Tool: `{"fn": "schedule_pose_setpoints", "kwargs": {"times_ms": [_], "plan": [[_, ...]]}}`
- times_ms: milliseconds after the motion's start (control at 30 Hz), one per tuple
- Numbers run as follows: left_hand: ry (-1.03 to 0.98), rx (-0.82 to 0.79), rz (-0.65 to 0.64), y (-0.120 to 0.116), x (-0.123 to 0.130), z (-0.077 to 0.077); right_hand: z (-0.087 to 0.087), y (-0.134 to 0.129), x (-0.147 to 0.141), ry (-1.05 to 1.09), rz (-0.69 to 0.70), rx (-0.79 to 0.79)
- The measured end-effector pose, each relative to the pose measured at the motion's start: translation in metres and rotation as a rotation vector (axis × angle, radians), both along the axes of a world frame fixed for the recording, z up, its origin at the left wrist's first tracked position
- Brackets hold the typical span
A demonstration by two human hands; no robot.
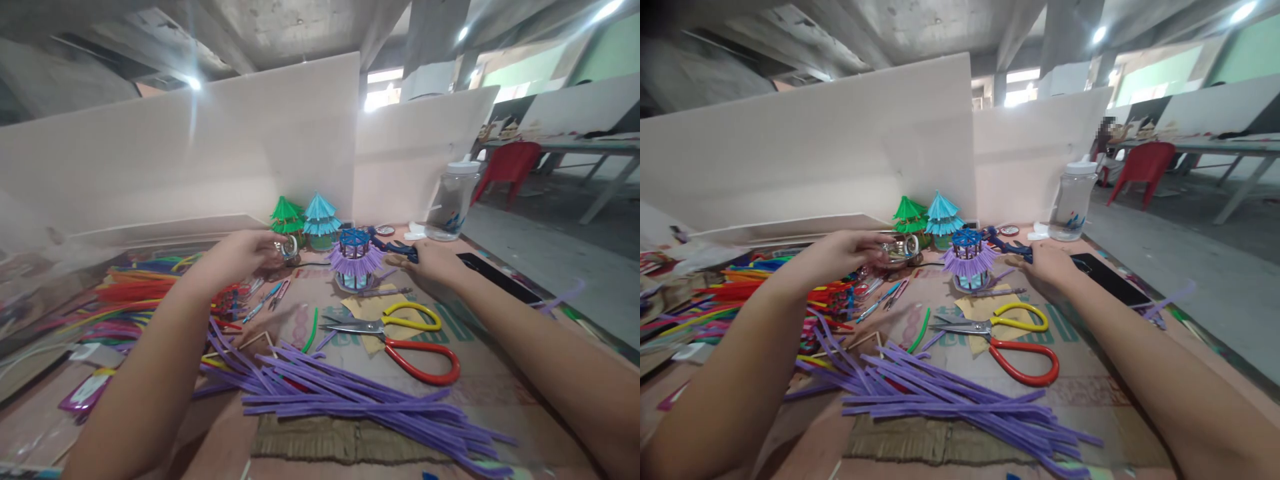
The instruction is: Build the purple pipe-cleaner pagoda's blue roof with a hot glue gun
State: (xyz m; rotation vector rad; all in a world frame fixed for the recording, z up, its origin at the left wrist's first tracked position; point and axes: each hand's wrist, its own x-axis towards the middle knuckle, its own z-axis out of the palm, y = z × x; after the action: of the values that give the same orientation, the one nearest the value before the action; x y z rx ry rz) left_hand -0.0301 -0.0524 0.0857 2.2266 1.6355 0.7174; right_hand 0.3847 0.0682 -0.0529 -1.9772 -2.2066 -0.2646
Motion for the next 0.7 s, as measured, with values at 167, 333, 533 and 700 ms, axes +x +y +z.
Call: {"fn": "schedule_pose_setpoints", "kwargs": {"times_ms": [167, 333, 533, 700], "plan": [[-0.185, 0.089, -0.068, -0.013, 0.031, 0.017, -0.005, 0.003, -0.008, -0.069, 0.031, 0.035], [0.275, 0.119, 0.000, -0.030, 0.027, -0.017, -0.013, 0.006, -0.011, -0.123, 0.035, 0.011], [0.712, -0.288, 0.151, -0.046, -0.028, -0.090, -0.016, 0.009, -0.014, -0.133, 0.013, 0.005], [0.670, -0.293, 0.149, -0.052, -0.032, -0.099, -0.015, 0.008, -0.016, -0.136, 0.006, -0.003]]}}
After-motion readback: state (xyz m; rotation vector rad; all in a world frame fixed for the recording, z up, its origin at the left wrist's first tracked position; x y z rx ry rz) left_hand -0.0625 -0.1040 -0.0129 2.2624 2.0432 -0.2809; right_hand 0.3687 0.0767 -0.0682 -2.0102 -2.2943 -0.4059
